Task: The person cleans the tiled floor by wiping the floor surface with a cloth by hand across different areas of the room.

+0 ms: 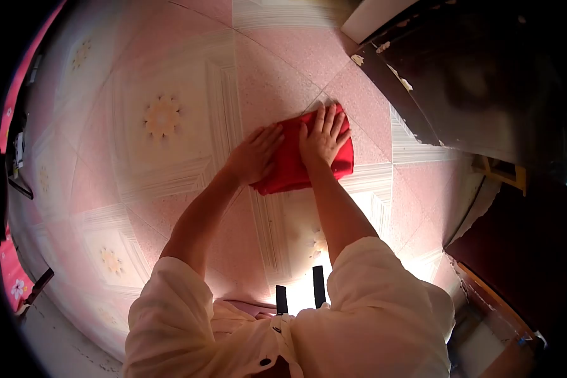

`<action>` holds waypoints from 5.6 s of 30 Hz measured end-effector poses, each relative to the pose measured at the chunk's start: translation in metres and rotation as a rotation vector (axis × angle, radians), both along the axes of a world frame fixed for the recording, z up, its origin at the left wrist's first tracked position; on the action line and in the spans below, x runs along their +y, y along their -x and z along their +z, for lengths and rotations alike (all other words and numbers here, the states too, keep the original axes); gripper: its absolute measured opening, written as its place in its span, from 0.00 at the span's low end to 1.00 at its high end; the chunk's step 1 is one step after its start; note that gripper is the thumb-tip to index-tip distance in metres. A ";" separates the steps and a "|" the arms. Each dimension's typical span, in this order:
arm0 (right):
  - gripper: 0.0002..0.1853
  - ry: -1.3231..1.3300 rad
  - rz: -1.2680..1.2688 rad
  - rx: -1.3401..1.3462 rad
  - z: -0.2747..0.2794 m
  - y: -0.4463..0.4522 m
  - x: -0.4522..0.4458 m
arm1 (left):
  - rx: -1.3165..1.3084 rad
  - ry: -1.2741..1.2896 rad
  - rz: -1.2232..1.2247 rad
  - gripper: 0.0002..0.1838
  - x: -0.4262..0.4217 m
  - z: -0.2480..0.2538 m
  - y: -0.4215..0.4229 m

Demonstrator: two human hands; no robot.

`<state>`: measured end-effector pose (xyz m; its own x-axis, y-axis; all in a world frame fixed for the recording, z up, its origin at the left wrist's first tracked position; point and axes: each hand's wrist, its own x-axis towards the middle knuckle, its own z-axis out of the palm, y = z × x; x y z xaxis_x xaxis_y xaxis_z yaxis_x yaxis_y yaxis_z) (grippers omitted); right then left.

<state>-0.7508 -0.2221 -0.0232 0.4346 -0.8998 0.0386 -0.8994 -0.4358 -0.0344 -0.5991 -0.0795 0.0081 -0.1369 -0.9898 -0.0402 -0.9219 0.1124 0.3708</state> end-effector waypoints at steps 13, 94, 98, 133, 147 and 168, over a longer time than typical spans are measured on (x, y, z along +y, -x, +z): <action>0.41 -0.211 0.300 0.012 0.027 0.177 0.211 | 0.010 -0.099 -0.050 0.38 0.245 -0.004 0.208; 0.34 -0.034 0.282 -0.006 0.018 0.098 0.182 | -0.062 -0.103 0.197 0.35 0.221 0.010 0.155; 0.36 -0.084 0.263 0.124 0.032 0.097 0.176 | -0.151 -0.124 0.121 0.32 0.211 0.014 0.118; 0.40 -0.150 0.386 0.208 0.044 0.039 0.232 | 0.071 0.096 0.208 0.29 0.131 -0.014 -0.011; 0.40 -0.108 0.760 0.038 0.021 -0.148 0.247 | -0.162 0.091 0.548 0.28 0.201 -0.007 -0.187; 0.39 -0.508 1.834 0.001 0.024 0.031 0.234 | -0.100 -0.327 1.751 0.36 0.306 -0.020 0.230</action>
